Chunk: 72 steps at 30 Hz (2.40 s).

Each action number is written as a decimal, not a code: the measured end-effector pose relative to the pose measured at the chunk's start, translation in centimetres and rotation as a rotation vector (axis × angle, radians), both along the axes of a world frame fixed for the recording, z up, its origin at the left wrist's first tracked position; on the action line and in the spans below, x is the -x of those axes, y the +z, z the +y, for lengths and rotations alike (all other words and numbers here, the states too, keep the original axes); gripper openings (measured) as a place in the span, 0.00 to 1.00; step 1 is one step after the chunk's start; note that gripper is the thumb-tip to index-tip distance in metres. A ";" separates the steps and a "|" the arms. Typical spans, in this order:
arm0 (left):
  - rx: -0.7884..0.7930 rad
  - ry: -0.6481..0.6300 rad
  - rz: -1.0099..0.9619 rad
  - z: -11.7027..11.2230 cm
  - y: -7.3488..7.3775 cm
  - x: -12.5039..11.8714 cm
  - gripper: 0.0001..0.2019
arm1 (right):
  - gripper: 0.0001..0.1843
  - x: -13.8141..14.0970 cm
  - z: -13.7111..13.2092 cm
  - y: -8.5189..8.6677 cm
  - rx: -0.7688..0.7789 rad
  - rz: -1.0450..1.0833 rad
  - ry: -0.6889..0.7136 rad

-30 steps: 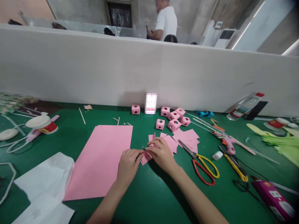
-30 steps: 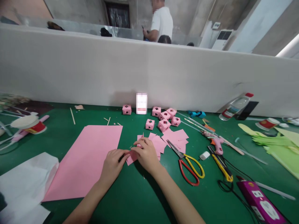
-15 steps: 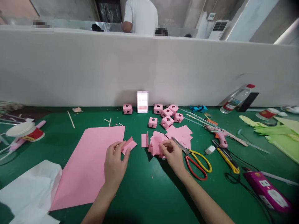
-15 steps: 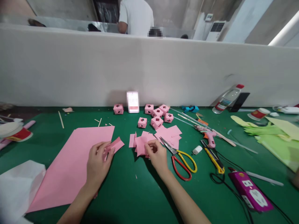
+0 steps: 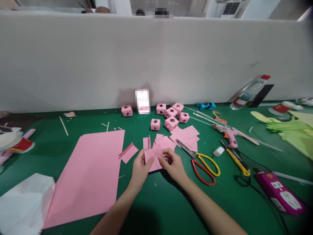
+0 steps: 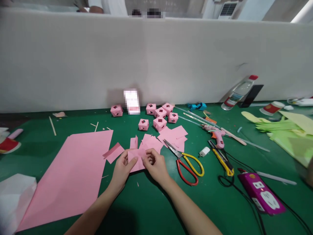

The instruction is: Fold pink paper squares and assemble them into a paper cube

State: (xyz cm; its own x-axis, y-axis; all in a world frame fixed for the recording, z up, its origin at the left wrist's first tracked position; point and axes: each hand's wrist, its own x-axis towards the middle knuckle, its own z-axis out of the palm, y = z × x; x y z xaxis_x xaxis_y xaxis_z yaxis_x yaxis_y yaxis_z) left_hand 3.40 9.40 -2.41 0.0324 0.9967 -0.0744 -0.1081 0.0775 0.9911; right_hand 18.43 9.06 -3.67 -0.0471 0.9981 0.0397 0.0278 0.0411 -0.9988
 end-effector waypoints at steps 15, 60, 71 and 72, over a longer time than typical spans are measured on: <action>0.077 -0.006 -0.036 0.4 -0.4 0.7 0.11 | 0.18 0.2 -0.4 1.1 -0.142 -0.208 0.123; 0.121 -0.105 -0.004 -0.4 0.6 0.3 0.29 | 0.07 -0.7 -0.1 0.8 -0.151 -0.093 -0.012; 0.141 -0.122 0.010 -0.5 0.7 0.3 0.29 | 0.09 -0.5 0.0 1.1 -0.094 0.004 -0.004; 0.142 -0.123 0.007 -0.5 0.7 0.3 0.29 | 0.09 -0.5 0.0 1.1 -0.088 0.010 -0.003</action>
